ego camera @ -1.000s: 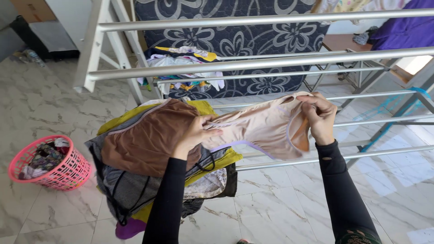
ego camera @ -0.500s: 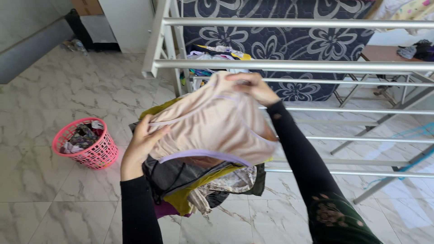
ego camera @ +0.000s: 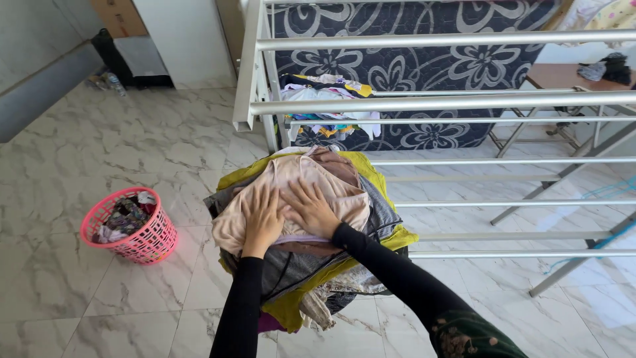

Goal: Taking dry laundry off a rack and folding it.

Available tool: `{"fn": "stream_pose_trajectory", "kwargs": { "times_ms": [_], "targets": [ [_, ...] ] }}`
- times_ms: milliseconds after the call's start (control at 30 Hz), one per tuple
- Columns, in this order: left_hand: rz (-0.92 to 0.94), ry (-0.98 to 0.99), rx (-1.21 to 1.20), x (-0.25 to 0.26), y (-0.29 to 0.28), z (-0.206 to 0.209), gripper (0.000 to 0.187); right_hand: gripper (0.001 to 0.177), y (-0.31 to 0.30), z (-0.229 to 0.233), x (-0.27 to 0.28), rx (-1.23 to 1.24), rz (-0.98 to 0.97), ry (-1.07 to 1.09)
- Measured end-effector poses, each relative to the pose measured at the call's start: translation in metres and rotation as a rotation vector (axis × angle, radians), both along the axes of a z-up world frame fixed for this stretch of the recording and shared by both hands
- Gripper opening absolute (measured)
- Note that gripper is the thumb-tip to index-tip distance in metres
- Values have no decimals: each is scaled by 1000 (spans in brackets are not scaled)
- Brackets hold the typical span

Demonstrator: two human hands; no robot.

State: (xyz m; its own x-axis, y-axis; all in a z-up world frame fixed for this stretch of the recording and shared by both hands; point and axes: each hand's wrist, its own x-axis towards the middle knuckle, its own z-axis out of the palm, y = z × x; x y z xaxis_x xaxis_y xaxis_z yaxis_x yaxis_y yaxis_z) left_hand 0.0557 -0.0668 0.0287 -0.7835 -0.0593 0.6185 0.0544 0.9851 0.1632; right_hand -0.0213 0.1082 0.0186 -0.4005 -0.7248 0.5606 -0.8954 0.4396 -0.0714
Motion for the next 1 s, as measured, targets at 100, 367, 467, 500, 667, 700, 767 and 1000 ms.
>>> {"fn": "stream_pose_trajectory", "kwargs": {
  "times_ms": [100,367,467,500,667,700,767,1000],
  "targets": [
    [43,-169,112,-9,-5,-34,69,71,30,13,9,-33,-31,42],
    [37,-122,81,-5,-8,-33,69,74,84,-5,3,-49,-196,0],
    [41,-113,63,-4,-12,-40,70,77,111,-2,15,29,-303,-32],
    [58,-102,58,-7,-14,-43,71,78,121,5,19,81,-335,-77],
    [-90,36,43,3,11,8,50,64,215,11,26,-66,-493,-213],
    [-262,140,124,5,20,23,36,55,239,11,27,-235,-501,-129],
    [-420,246,156,16,68,87,29,36,276,58,36,-431,-476,-84],
    [-965,569,34,27,216,233,23,27,383,217,52,-793,-458,378]
  ]
}}
